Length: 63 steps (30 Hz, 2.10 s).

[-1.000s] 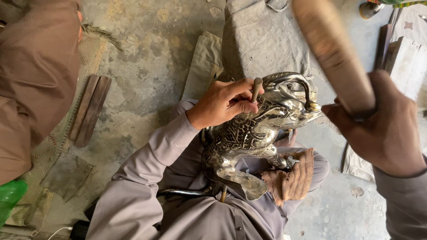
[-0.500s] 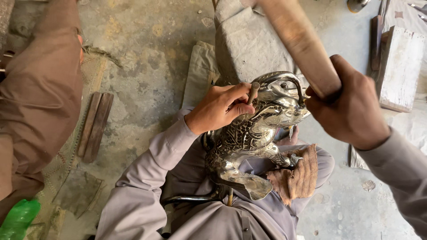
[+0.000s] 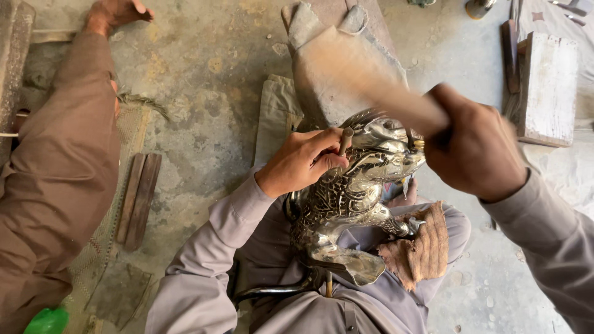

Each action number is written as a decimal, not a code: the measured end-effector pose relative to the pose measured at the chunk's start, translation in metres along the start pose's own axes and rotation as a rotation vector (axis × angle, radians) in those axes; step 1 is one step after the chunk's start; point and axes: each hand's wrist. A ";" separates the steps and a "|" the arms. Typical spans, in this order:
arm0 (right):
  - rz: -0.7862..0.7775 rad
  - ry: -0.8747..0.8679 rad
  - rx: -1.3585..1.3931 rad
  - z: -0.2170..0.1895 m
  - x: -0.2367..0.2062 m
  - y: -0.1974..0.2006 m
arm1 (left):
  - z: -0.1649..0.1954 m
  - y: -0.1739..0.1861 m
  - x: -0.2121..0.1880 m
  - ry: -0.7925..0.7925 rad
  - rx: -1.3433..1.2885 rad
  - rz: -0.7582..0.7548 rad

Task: The person sits on the floor holding an ornate silver-toned animal sculpture on their lap. They hold a small punch against the engraved surface with one hand and strike it with a wooden mallet held in the other hand, repositioning the punch repeatedly to chase the decorative pattern across the figure.

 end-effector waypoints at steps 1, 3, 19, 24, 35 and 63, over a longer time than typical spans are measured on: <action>-0.093 -0.019 -0.198 -0.001 0.001 0.000 | 0.000 0.000 0.001 -0.010 0.011 0.001; 0.099 0.046 0.128 -0.002 0.001 0.001 | 0.000 0.001 0.000 -0.020 0.032 0.000; 0.245 -0.078 0.428 -0.004 -0.002 -0.006 | -0.017 -0.005 -0.001 0.032 0.116 -0.053; 0.243 0.046 0.235 -0.003 -0.004 -0.008 | -0.013 -0.001 0.003 -0.016 0.052 -0.066; 0.162 0.089 0.065 0.004 -0.006 -0.016 | -0.018 -0.003 0.004 -0.067 0.040 -0.050; 0.196 0.170 -0.051 -0.005 0.024 0.012 | -0.023 -0.002 -0.006 0.184 -0.192 0.052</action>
Point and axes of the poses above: each hand's wrist, its own x-axis towards the middle knuckle, its own y-axis out of the back of the hand, z = x × y, and after that the axes turned 11 degrees about y, right-handed
